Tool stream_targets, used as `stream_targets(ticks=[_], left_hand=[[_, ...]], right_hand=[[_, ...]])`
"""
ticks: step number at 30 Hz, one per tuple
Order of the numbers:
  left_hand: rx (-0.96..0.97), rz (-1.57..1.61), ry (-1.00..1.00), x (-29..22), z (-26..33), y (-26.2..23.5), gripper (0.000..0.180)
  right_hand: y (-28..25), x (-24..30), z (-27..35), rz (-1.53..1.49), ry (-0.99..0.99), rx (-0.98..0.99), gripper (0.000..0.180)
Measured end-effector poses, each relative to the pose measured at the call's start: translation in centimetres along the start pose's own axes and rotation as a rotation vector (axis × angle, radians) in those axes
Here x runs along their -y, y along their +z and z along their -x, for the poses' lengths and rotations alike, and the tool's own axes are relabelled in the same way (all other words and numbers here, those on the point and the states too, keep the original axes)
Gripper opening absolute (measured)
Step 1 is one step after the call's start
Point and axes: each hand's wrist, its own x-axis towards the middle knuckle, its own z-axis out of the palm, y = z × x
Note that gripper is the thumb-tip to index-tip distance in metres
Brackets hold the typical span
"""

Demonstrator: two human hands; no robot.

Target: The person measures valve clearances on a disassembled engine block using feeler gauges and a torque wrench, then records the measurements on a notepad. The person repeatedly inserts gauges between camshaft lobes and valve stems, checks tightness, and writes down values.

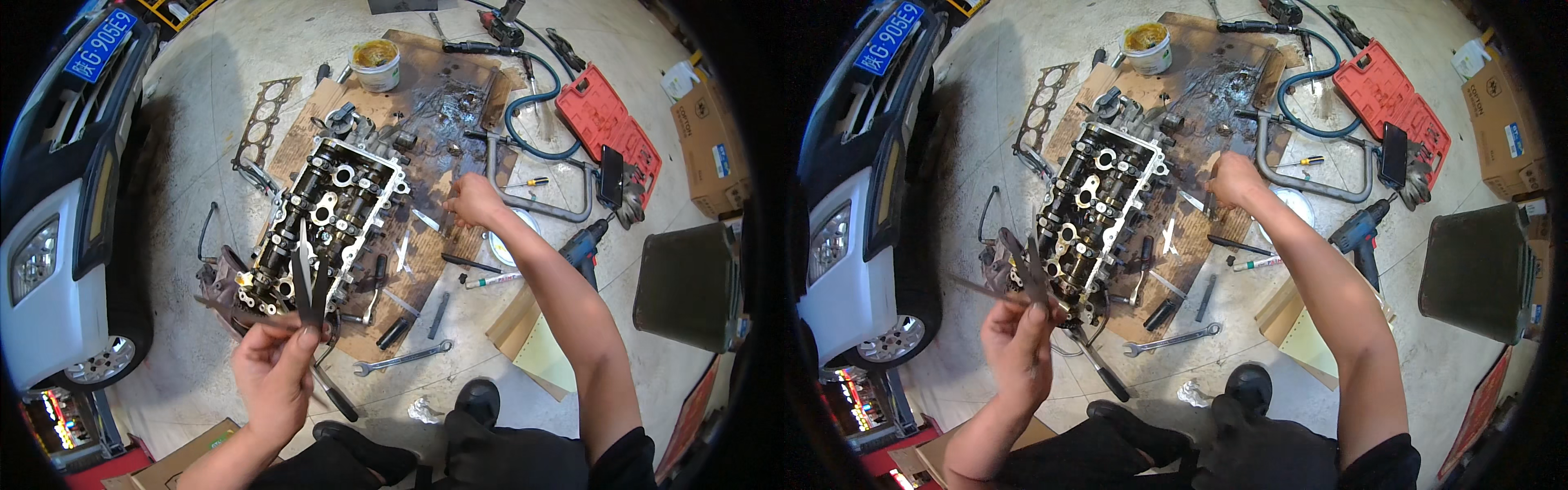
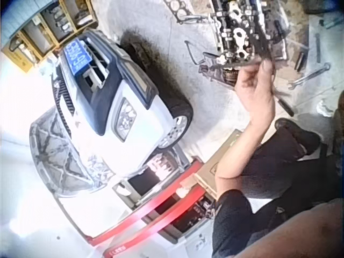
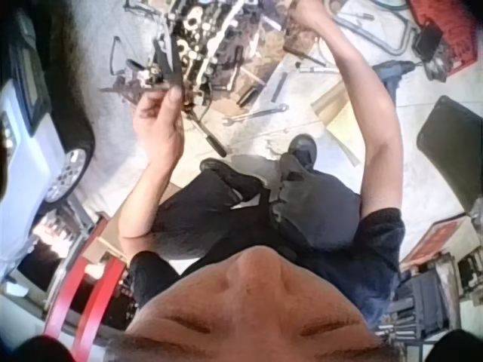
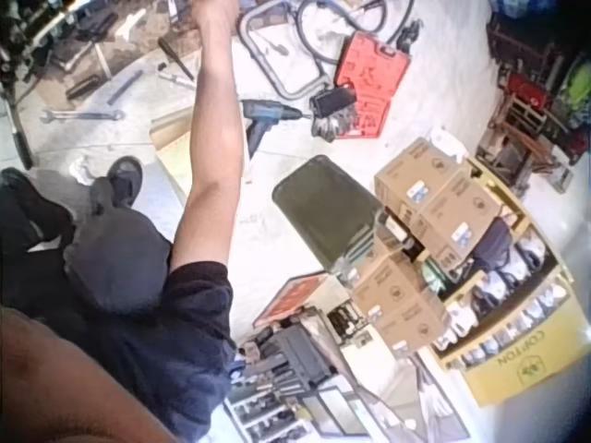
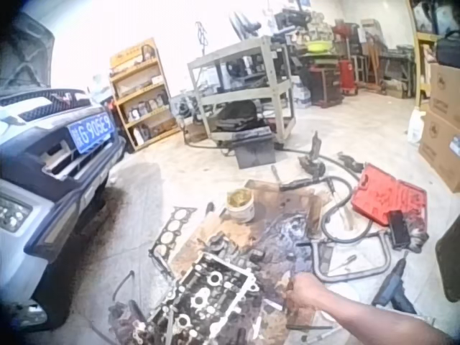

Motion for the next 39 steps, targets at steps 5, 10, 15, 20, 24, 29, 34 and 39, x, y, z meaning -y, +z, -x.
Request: stream_targets(ticks=[5, 10, 15, 20, 24, 29, 34, 39], left_hand=[[-0.011, -0.012, -0.028, -2.9, 3.2, -4.9, 0.014], [-0.167, -0.144, -0.052, -7.5, 6.6, -7.7, 0.019], [-0.095, -0.047, -0.027, -8.3, 6.8, -7.1, 0.02], [0.061, 0.072, -0.019, -9.4, 3.4, -4.6, 0.022], [0.33, 0.196, -0.049, -8.3, 0.8, -4.5, 0.024], [0.244, 0.316, -0.028, -8.4, -0.1, -3.0, 0.029], [0.251, 0.428, 0.076, -10.3, 0.2, -3.5, 0.025], [0.134, 0.446, 0.171, -11.5, 1.2, -3.9, 0.024]], right_hand=[[1.9, -3.9, -4.2, 0.232, 0.075, 0.009, 0.024], [2.1, -2.1, -3.2, 0.051, 0.155, -0.032, 0.022], [2.4, -3.6, -1.6, 0.044, 0.137, -0.424, 0.029], [0.6, -2.7, 3.3, -0.243, -0.052, -0.67, 0.028], [-2.7, -1.7, 14.4, -0.206, -0.035, -0.652, 0.035], [-7.0, -3.3, 23.2, -0.152, -0.041, -0.648, 0.039], [-12.4, -1.8, 26.4, -0.375, 0.021, -0.576, 0.041], [-10.3, 5.0, 21.6, -0.315, -0.263, -0.601, 0.04]])
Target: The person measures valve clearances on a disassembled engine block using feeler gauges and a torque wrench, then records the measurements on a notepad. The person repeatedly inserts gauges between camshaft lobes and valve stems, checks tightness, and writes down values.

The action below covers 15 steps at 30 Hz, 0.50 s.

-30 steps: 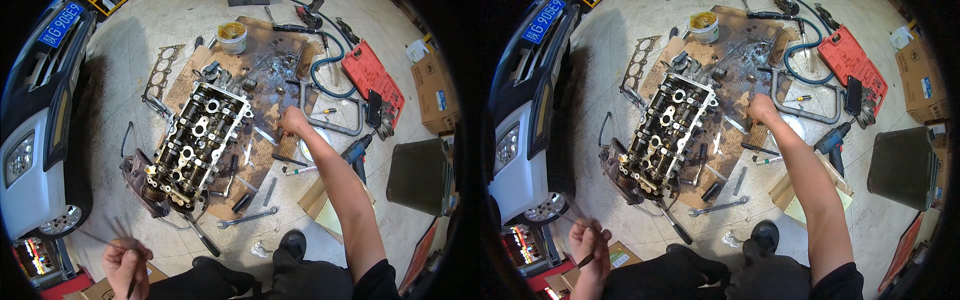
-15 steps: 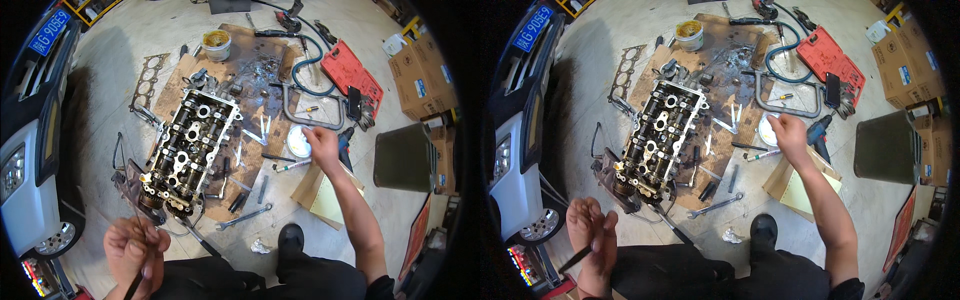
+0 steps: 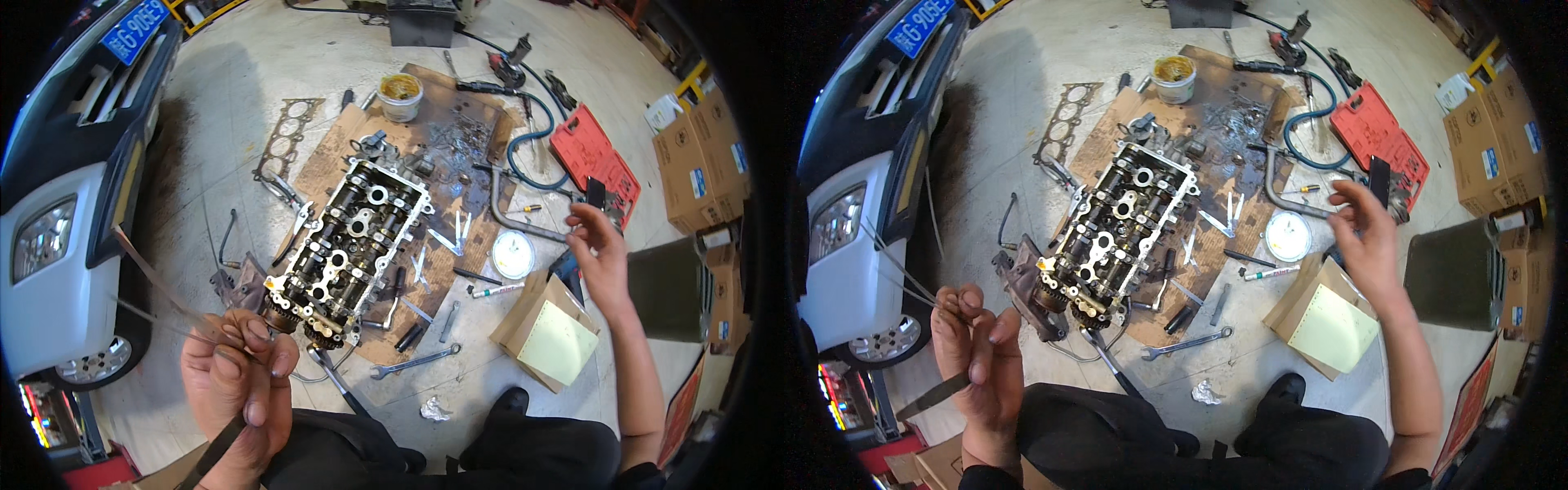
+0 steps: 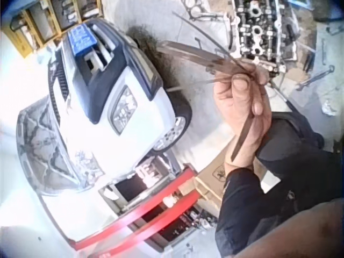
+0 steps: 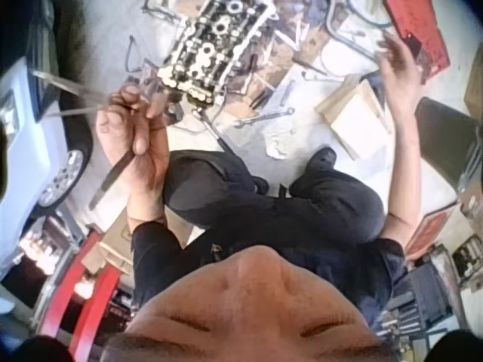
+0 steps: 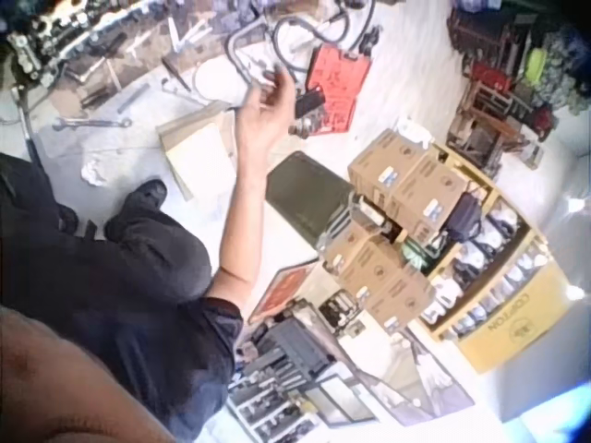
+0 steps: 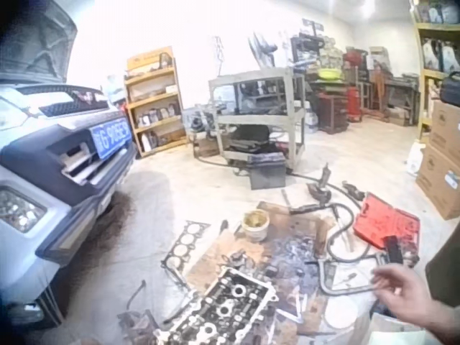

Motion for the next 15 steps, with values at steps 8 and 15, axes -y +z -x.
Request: stream_targets(ticks=[8, 15], left_hand=[[-0.019, -0.242, -0.017, 1.8, 1.4, -1.4, 0.014], [0.078, -0.375, -0.467, 8.6, -0.7, 2.5, 0.011]], right_hand=[[3.0, 2.0, 3.3, 0.029, -0.212, -0.032, 0.022], [-0.2, -1.3, 8.7, -0.354, 0.169, -0.028, 0.016]])
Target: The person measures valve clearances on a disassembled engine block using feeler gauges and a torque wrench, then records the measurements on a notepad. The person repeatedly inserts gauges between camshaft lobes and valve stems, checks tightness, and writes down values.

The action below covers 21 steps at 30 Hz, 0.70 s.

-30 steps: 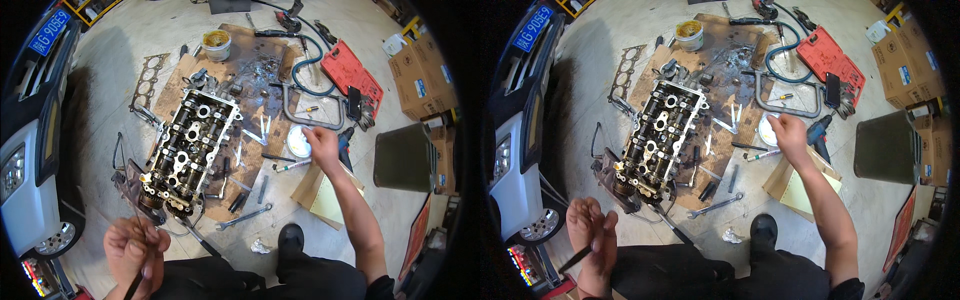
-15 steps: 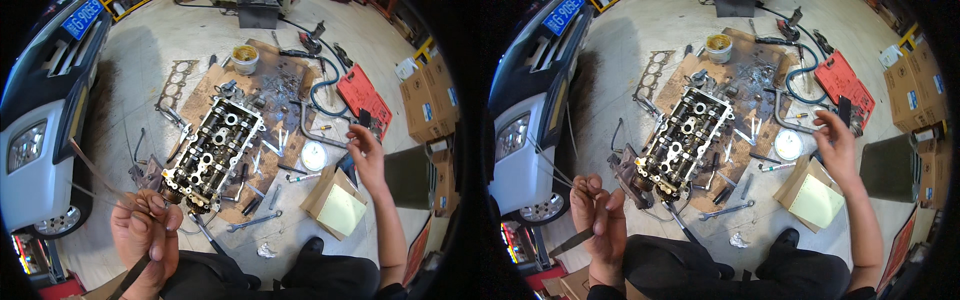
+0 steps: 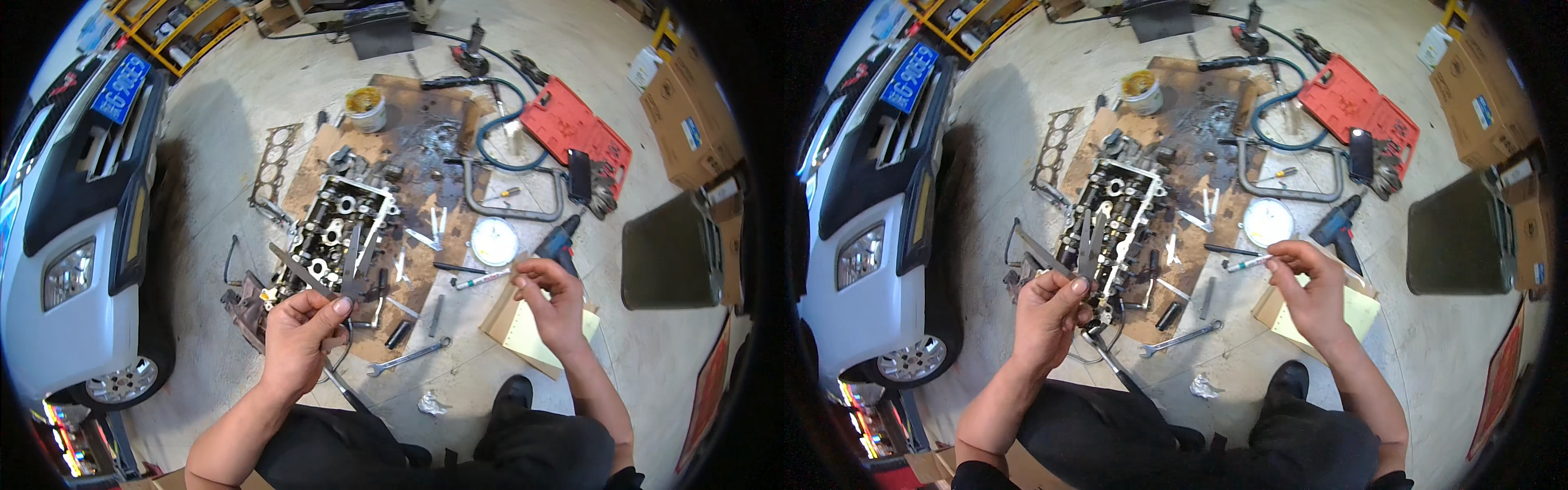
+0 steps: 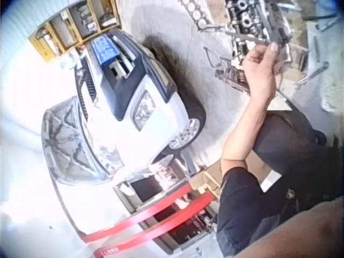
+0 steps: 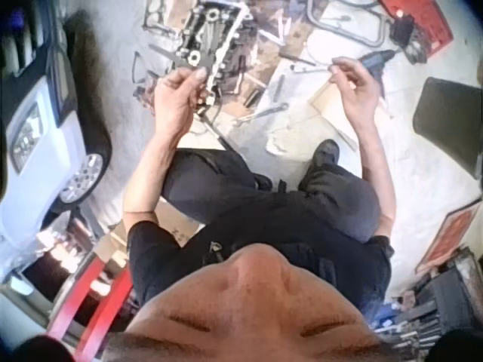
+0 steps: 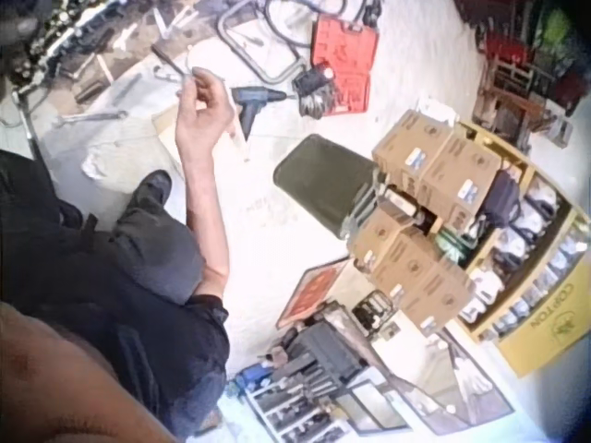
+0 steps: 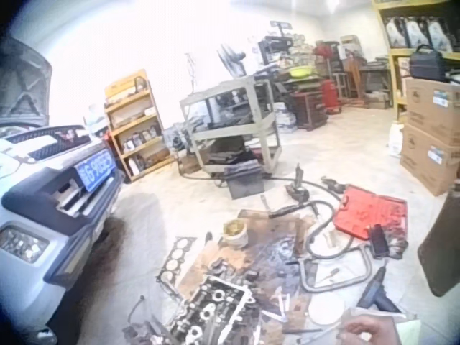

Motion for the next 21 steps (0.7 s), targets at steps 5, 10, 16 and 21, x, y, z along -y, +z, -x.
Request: stream_targets(ticks=[5, 10, 16, 21], left_hand=[[-0.056, -0.368, 0.039, 1.8, -1.3, 0.0, 0.017], [-0.03, -0.283, 0.034, 2.3, -0.4, 1.0, 0.013], [-0.015, -0.39, 0.08, 3.0, 0.3, 2.2, 0.011], [-0.056, -0.387, 0.086, 4.1, 1.1, 2.5, 0.011]], right_hand=[[-6.4, 0.1, -0.2, -0.152, 0.0, -0.221, 0.016], [-17.8, -5.7, 1.8, -0.034, 0.135, -0.575, 0.014], [-21.9, -18.0, 5.9, 0.365, 0.288, -0.547, 0.009], [-18.0, -17.8, 3.2, 0.207, 0.134, -0.56, 0.011]])
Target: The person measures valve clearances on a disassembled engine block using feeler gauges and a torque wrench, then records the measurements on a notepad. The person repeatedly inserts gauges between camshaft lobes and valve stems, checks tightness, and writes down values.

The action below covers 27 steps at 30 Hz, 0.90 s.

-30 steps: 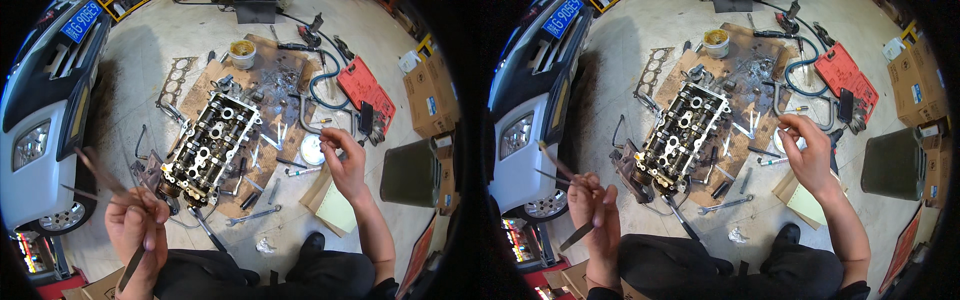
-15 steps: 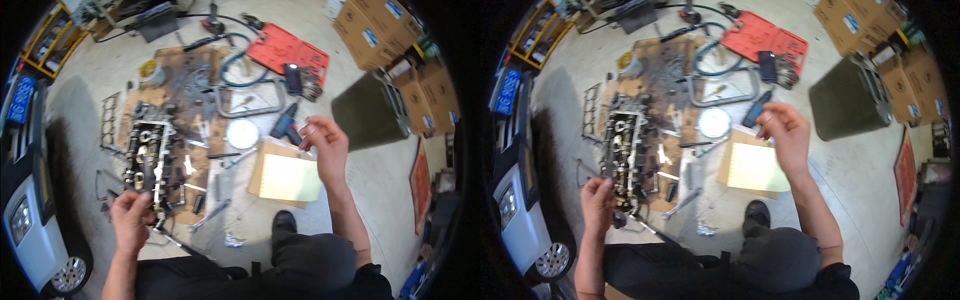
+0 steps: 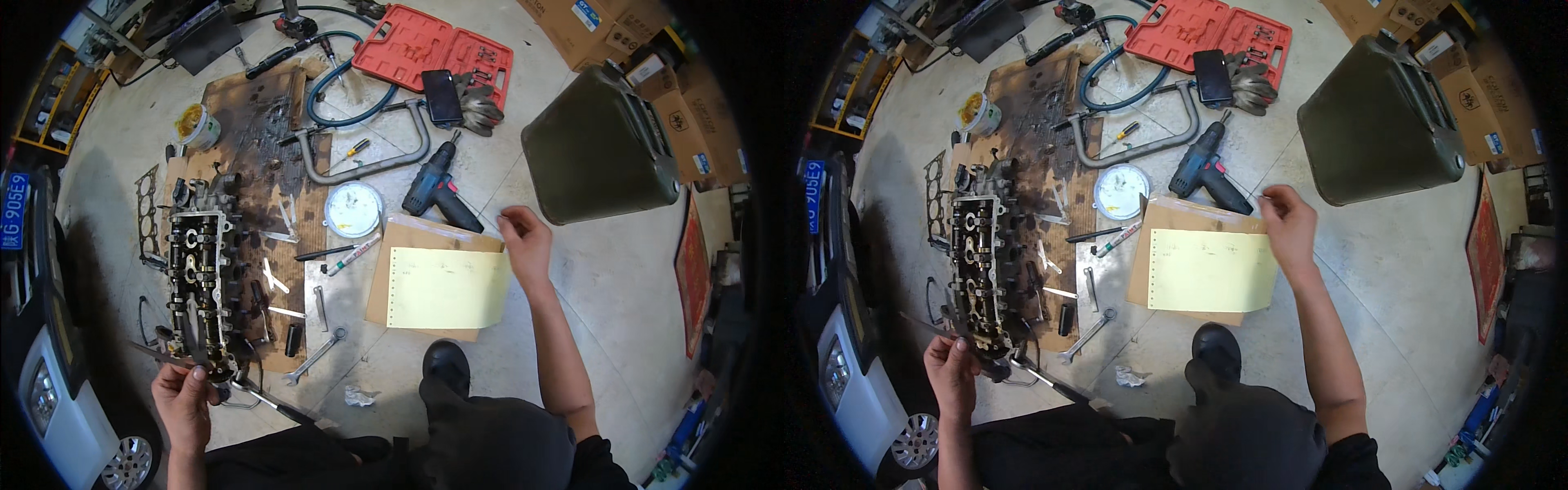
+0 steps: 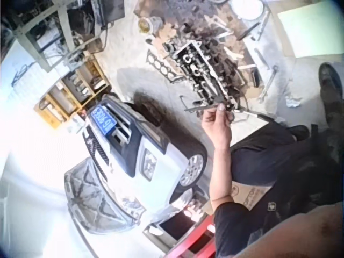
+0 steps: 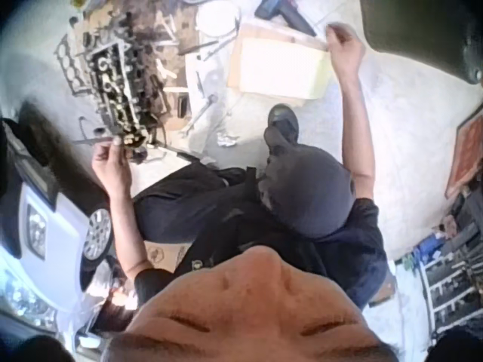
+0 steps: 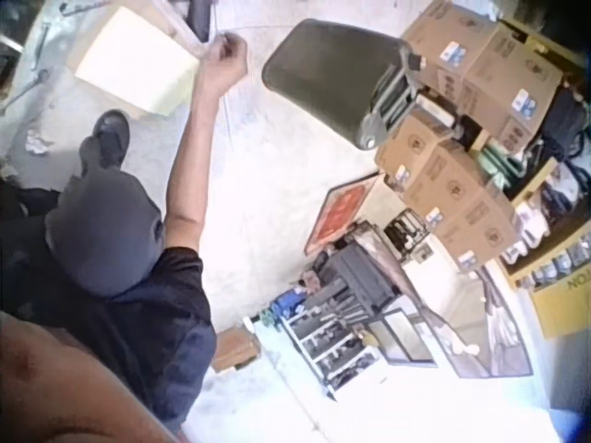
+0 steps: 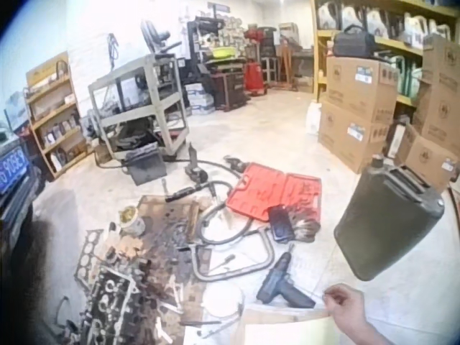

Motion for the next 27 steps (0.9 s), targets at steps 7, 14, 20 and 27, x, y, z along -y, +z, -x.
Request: stream_targets(ticks=[7, 14, 20, 27], left_hand=[[-0.041, 0.156, -0.08, 1.3, 2.8, 4.0, 0.008], [-0.149, 0.217, -0.1, 2.5, 6.8, 2.8, 0.009], [-0.278, 0.344, -0.15, 4.6, 8.7, 2.4, 0.009], [-0.444, 0.53, -0.155, 7.1, 9.0, 4.1, 0.013]], right_hand=[[9.4, 6.3, -4.2, 0.292, -0.339, 0.385, 0.019], [14.8, 9.2, 1.9, 0.146, -0.337, 0.623, 0.016], [21.9, 9.0, 8.9, 0.672, -0.658, 1.152, 0.017], [23.6, 8.1, 4.0, 0.887, -0.68, 1.083, 0.013]])
